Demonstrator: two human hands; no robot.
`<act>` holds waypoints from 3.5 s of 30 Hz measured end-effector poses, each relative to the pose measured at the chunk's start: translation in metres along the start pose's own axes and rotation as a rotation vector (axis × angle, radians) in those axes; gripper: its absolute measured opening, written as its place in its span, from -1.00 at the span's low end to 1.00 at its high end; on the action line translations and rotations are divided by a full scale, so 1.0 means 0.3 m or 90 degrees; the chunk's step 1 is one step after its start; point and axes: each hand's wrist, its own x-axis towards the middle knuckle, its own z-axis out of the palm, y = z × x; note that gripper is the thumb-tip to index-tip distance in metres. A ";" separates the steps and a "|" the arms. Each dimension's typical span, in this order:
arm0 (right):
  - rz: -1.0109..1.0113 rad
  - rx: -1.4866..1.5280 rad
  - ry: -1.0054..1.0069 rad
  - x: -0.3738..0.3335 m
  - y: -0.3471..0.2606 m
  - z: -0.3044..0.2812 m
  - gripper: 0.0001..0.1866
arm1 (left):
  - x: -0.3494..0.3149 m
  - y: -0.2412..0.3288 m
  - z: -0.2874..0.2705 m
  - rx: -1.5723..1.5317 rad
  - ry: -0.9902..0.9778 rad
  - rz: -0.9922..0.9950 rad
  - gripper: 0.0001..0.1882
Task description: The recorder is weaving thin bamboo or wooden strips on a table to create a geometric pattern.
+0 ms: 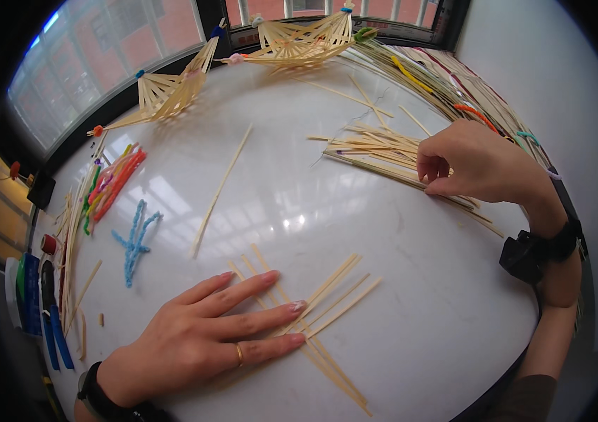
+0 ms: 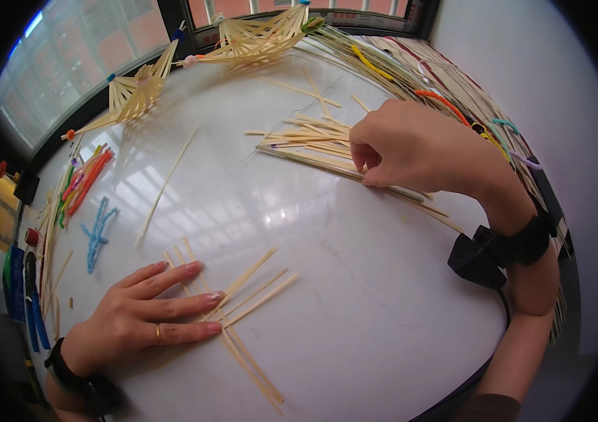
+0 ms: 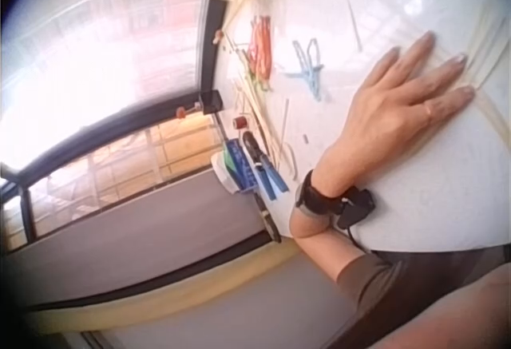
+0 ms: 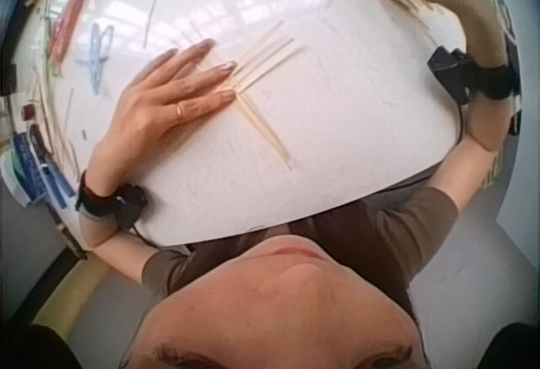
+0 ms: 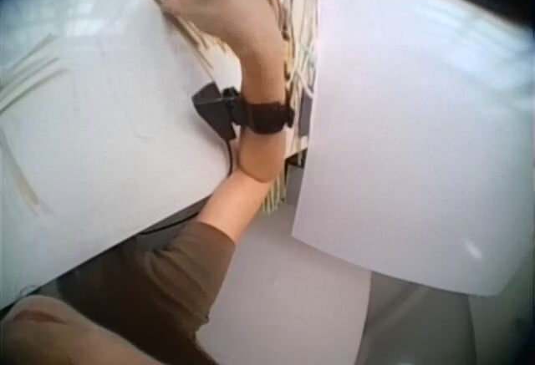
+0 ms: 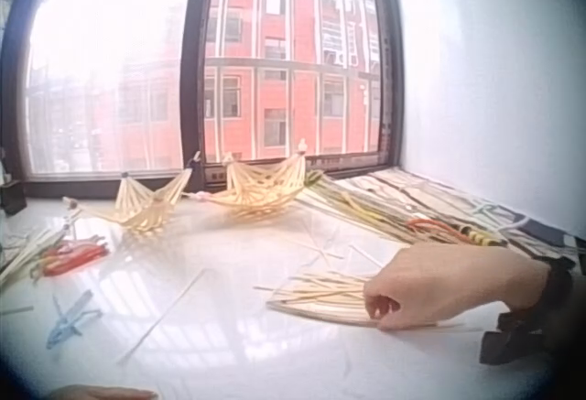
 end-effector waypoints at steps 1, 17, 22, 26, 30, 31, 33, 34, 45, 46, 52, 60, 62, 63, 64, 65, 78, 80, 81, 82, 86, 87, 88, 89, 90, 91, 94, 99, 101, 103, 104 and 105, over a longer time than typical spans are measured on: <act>0.025 -0.034 0.026 -0.003 -0.013 0.011 -0.87 | -0.002 -0.001 0.002 0.000 0.000 0.000 -0.57; 0.098 -0.033 0.149 0.022 0.039 -0.019 -0.82 | -0.008 -0.011 0.013 0.003 0.016 0.014 -0.56; 0.080 -0.028 0.191 0.020 0.071 -0.016 -0.81 | 0.000 -0.006 0.005 0.004 0.013 0.014 -0.56; 0.014 -0.131 0.323 0.076 0.161 0.038 -0.80 | -0.004 -0.006 0.004 0.009 -0.004 -0.006 -0.57; -0.007 -0.293 0.473 0.044 0.189 0.032 -0.86 | -0.003 -0.011 0.010 0.000 0.002 0.011 -0.57; 0.050 -0.157 0.355 0.036 0.140 0.004 -0.88 | 0.000 -0.011 0.012 -0.001 0.001 0.012 -0.57; 0.097 -0.018 0.234 0.031 0.083 -0.019 -0.90 | -0.005 -0.009 0.009 -0.008 -0.003 -0.005 -0.57; 0.073 -0.022 0.154 0.024 0.067 -0.025 -0.90 | -0.006 -0.007 0.009 -0.008 -0.003 -0.006 -0.57; 0.042 -0.108 0.132 0.022 0.070 0.006 -0.88 | -0.003 -0.002 -0.003 -0.010 -0.007 -0.004 -0.55; 0.029 -0.084 0.125 0.024 0.078 -0.001 -0.87 | -0.002 -0.003 -0.004 -0.010 -0.007 -0.004 -0.55; 0.030 0.052 0.124 0.018 0.080 -0.036 -0.91 | -0.005 -0.009 0.009 0.003 0.003 0.007 -0.55; 0.018 0.112 0.154 0.002 0.048 -0.058 -0.86 | -0.002 -0.010 -0.002 0.005 -0.024 0.020 -0.53; 0.037 0.249 0.142 0.001 0.031 -0.068 -0.88 | -0.007 -0.009 0.002 0.008 -0.022 0.020 -0.53; 0.034 0.250 0.140 0.005 0.031 -0.066 -0.88 | -0.010 -0.010 0.005 0.011 -0.021 0.023 -0.52; 0.027 0.276 0.168 0.004 0.026 -0.065 -0.87 | -0.012 -0.007 0.008 0.008 -0.020 0.021 -0.52; 0.020 0.303 0.196 0.003 0.022 -0.063 -0.86 | -0.011 -0.007 0.010 0.012 -0.012 0.027 -0.52; -0.054 0.508 0.162 0.080 -0.172 0.021 -0.85 | -0.014 -0.004 0.020 -0.035 0.031 -0.002 -0.55; -0.050 0.571 0.100 0.105 -0.186 0.030 -0.79 | -0.012 -0.007 0.020 -0.050 0.032 -0.006 -0.57; -0.059 0.550 0.093 0.112 -0.188 0.037 -0.79 | -0.011 -0.009 0.022 -0.052 0.033 -0.009 -0.57; -0.062 0.551 0.089 0.118 -0.190 0.047 -0.79 | -0.011 -0.009 0.024 -0.039 0.031 0.000 -0.57; -0.080 0.505 0.162 0.123 -0.170 0.056 -0.85 | -0.011 -0.004 0.020 -0.010 0.020 0.018 -0.56; -0.087 0.495 0.187 0.122 -0.157 0.050 -0.85 | -0.011 -0.003 0.022 -0.011 0.021 0.018 -0.56; -0.087 0.497 0.185 0.128 -0.145 0.048 -0.85 | -0.011 -0.005 0.026 -0.002 0.025 0.021 -0.57; -0.084 0.479 0.179 0.135 -0.133 0.046 -0.85 | -0.009 -0.006 0.029 0.007 0.029 0.024 -0.57; -0.080 0.462 0.174 0.140 -0.126 0.046 -0.85 | -0.008 -0.004 0.030 0.006 0.028 0.023 -0.57; -0.078 0.461 0.174 0.141 -0.123 0.047 -0.85 | -0.008 -0.003 0.030 0.004 0.030 0.020 -0.58; -0.055 0.453 0.143 0.139 -0.126 0.047 -0.85 | -0.006 -0.001 0.032 0.003 0.034 0.018 -0.59; 0.027 0.485 0.099 0.140 -0.141 0.046 -0.80 | -0.005 0.000 0.029 0.002 0.034 0.017 -0.58; 0.045 0.503 0.083 0.146 -0.138 0.052 -0.79 | -0.004 -0.001 0.029 -0.001 0.039 0.021 -0.59; 0.061 0.521 0.066 0.153 -0.138 0.062 -0.79 | -0.005 0.000 0.030 -0.005 0.042 0.018 -0.59; 0.073 0.563 0.034 0.158 -0.139 0.070 -0.79 | -0.007 0.001 0.030 -0.009 0.046 0.016 -0.59; 0.086 0.604 0.002 0.163 -0.140 0.077 -0.78 | -0.007 0.002 0.032 -0.009 0.046 0.014 -0.59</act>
